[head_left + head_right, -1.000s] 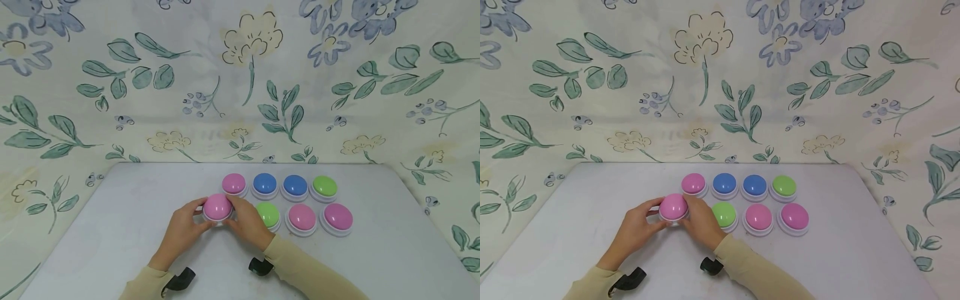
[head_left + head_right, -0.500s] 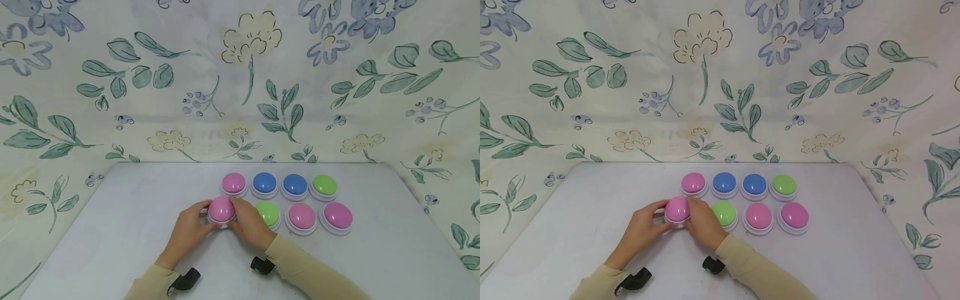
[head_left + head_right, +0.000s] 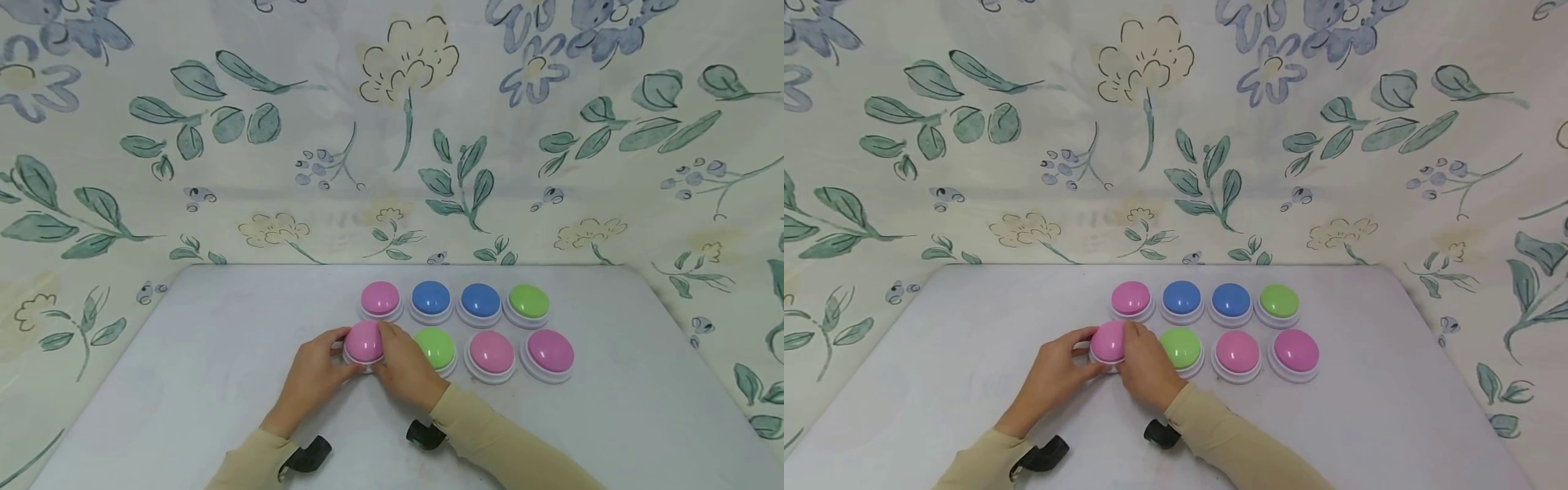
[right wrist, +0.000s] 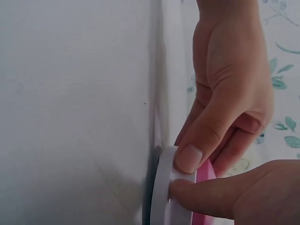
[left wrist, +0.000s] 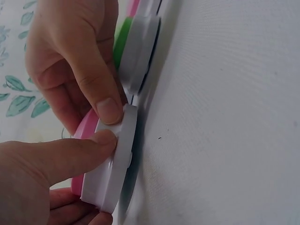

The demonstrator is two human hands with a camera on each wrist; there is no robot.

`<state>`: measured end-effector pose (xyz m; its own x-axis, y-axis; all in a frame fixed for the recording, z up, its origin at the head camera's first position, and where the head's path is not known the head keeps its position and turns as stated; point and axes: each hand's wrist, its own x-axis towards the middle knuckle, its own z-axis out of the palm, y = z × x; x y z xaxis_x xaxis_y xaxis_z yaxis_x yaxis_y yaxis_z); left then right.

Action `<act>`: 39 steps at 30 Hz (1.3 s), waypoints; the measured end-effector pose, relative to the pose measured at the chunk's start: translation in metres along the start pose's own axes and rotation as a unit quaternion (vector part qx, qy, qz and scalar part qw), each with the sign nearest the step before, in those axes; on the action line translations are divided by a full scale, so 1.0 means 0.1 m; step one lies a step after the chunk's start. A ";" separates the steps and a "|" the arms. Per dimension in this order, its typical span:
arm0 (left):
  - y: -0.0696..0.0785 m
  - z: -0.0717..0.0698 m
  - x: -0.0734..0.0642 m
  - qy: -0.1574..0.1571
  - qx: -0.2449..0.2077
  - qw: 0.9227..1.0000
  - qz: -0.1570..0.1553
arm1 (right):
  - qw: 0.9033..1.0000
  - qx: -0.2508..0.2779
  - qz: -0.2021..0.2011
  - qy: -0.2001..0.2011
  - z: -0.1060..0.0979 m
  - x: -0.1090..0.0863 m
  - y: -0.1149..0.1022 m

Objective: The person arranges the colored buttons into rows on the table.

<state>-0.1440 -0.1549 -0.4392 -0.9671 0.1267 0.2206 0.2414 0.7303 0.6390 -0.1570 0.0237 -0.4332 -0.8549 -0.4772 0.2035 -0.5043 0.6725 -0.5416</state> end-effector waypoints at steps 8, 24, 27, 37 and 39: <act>0.00 0.03 0.00 -0.001 -0.013 1.000 0.001 | 1.000 -0.014 0.015 -0.010 0.02 0.00 -0.04; 0.00 0.04 -0.02 -0.001 -0.015 1.000 -0.005 | 0.998 -0.004 0.047 -0.034 0.00 -0.02 -0.08; 0.00 0.03 -0.02 -0.005 -0.018 1.000 -0.004 | 0.999 -0.001 0.043 -0.030 0.00 -0.03 -0.08; 0.00 -0.15 0.00 -0.032 0.021 0.999 -0.022 | 0.998 0.025 0.053 -0.022 -0.21 -0.03 -0.09; -0.01 -0.19 0.02 -0.036 0.026 0.999 -0.026 | 0.998 0.029 0.060 -0.023 -0.28 -0.03 -0.07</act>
<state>-0.1447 -0.1688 -0.4254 -0.9821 0.1331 0.1335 0.1873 0.7711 0.6085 -0.1541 0.0364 -0.4075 -0.9017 -0.4211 0.0983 -0.3898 0.6930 -0.6064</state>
